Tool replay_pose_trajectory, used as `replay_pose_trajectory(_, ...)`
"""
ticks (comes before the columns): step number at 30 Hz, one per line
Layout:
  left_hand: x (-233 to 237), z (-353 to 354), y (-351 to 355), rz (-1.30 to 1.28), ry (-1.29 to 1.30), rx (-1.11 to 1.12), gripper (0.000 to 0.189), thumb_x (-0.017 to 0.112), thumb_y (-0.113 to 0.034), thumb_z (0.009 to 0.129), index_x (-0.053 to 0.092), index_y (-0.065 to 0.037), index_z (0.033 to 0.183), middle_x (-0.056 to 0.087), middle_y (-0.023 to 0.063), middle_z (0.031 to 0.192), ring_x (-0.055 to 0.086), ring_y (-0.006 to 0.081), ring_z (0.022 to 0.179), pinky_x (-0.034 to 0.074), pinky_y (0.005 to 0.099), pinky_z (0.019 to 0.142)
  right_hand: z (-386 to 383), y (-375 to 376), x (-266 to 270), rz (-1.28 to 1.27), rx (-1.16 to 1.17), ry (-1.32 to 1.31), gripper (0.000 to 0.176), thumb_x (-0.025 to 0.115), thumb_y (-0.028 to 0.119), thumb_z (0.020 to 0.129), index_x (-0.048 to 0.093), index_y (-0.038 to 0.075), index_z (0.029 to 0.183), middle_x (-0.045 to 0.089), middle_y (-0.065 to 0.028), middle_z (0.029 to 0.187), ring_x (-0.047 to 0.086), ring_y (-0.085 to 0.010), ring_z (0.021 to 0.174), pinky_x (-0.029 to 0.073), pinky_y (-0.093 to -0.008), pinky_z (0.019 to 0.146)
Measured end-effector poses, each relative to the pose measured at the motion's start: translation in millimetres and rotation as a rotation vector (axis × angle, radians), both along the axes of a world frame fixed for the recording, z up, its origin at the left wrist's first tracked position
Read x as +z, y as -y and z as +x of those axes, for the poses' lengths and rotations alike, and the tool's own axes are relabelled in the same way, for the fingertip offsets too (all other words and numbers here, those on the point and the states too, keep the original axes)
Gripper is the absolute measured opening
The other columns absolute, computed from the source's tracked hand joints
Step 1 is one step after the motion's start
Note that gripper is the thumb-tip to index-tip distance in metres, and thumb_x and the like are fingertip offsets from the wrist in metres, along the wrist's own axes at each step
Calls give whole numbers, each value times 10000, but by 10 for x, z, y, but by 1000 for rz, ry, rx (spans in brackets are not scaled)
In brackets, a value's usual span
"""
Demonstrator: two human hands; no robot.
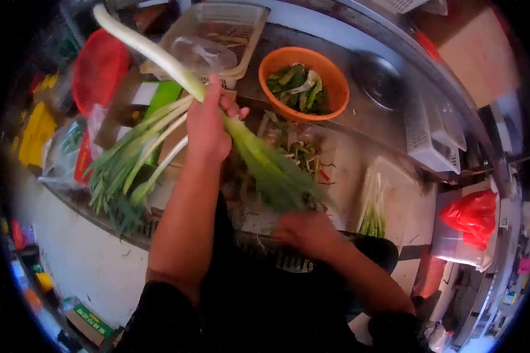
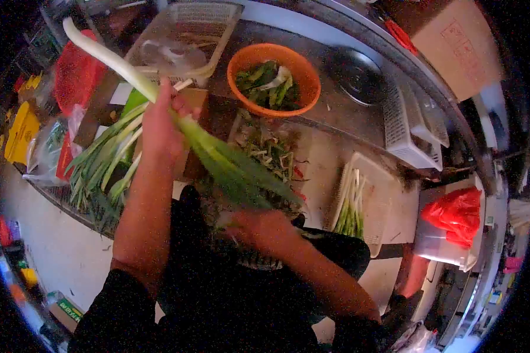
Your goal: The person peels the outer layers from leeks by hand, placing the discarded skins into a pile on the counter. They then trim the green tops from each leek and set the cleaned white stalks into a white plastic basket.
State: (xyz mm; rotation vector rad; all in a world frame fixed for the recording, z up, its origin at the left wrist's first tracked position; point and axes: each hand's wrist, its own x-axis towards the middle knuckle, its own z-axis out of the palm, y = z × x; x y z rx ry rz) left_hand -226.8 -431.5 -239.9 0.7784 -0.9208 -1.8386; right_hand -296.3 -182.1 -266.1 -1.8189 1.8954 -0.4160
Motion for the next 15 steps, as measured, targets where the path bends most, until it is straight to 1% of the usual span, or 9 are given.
replay_pose_trajectory(2, 93, -5, -105, 336, -300, -125, 282, 511, -352, 949, 483, -93, 840, 431, 6, 696, 429, 149, 626, 494, 379, 709, -128, -67, -24, -78, -157, 27, 306, 609, 342, 882, 565, 52, 969, 624, -175, 850, 617, -385, 760, 506, -458, 657)
replay_pose_trajectory(3, 50, -6, -124, 333, -300, -130, 282, 511, -352, 949, 483, -93, 840, 431, 6, 696, 429, 149, 626, 494, 379, 709, -169, -60, -12, -156, -315, 51, 325, 608, 337, 892, 570, 47, 1033, 631, -186, 928, 635, -375, 833, 512, -461, 678)
replay_pose_trajectory(4, -41, -26, -139, 322, -304, -165, 290, 491, -374, 956, 483, -89, 905, 449, 17, 722, 454, 169, 666, 495, 436, 752, -204, -35, -26, -160, -320, 50, 325, 608, 337, 892, 570, 47, 1033, 631, -186, 928, 635, -375, 833, 512, -461, 678)
replay_pose_trajectory(5, -106, -46, -159, 311, -308, -200, 311, 472, -397, 963, 483, -86, 970, 466, 29, 749, 478, 190, 706, 495, 494, 795, -244, -13, -59, -127, -490, 183, 326, 625, 327, 886, 580, 46, 1044, 640, -168, 935, 643, -337, 820, 510, -437, 685)
replay_pose_trajectory(6, -119, -77, -182, 310, -308, -207, 311, 472, -397, 963, 483, -86, 970, 466, 29, 749, 478, 190, 706, 495, 494, 795, -275, 11, -50, -93, -659, 319, 327, 641, 317, 881, 590, 45, 1054, 648, -149, 943, 651, -300, 807, 507, -414, 692)
replay_pose_trajectory(7, -130, -109, -199, 275, -259, -167, 296, 472, -384, 968, 485, -89, 985, 468, 29, 757, 481, 189, 720, 498, 480, 786, -304, 32, -20, -94, -662, 317, 327, 641, 317, 881, 590, 45, 1054, 648, -149, 943, 651, -300, 807, 507, -414, 692)
replay_pose_trajectory(9, -131, -119, -245, 245, -210, -125, 280, 471, -372, 973, 486, -93, 999, 469, 29, 766, 484, 188, 733, 501, 466, 777, -337, 83, 55, 79, -833, 593, 379, 641, 356, 881, 594, 34, 1076, 659, -121, 947, 643, -228, 803, 499, -376, 726)
replay_pose_trajectory(12, -103, -116, -306, 70, -98, -98, 246, 515, -317, 965, 482, -79, 1015, 473, 36, 782, 494, 175, 710, 521, 409, 717, -376, 190, 24, 2, -751, 689, 278, 696, 228, 846, 598, 18, 999, 635, -40, 825, 587, -142, 660, 485, -291, 623)
replay_pose_trajectory(15, -111, -135, -433, -17, -18, -108, 222, 564, -251, 946, 475, -71, 1041, 481, 45, 799, 511, 159, 689, 522, 343, 636, -253, 396, 145, -201, -553, 525, 317, 697, 248, 847, 596, 7, 1026, 641, -56, 897, 605, -157, 790, 488, -299, 714)
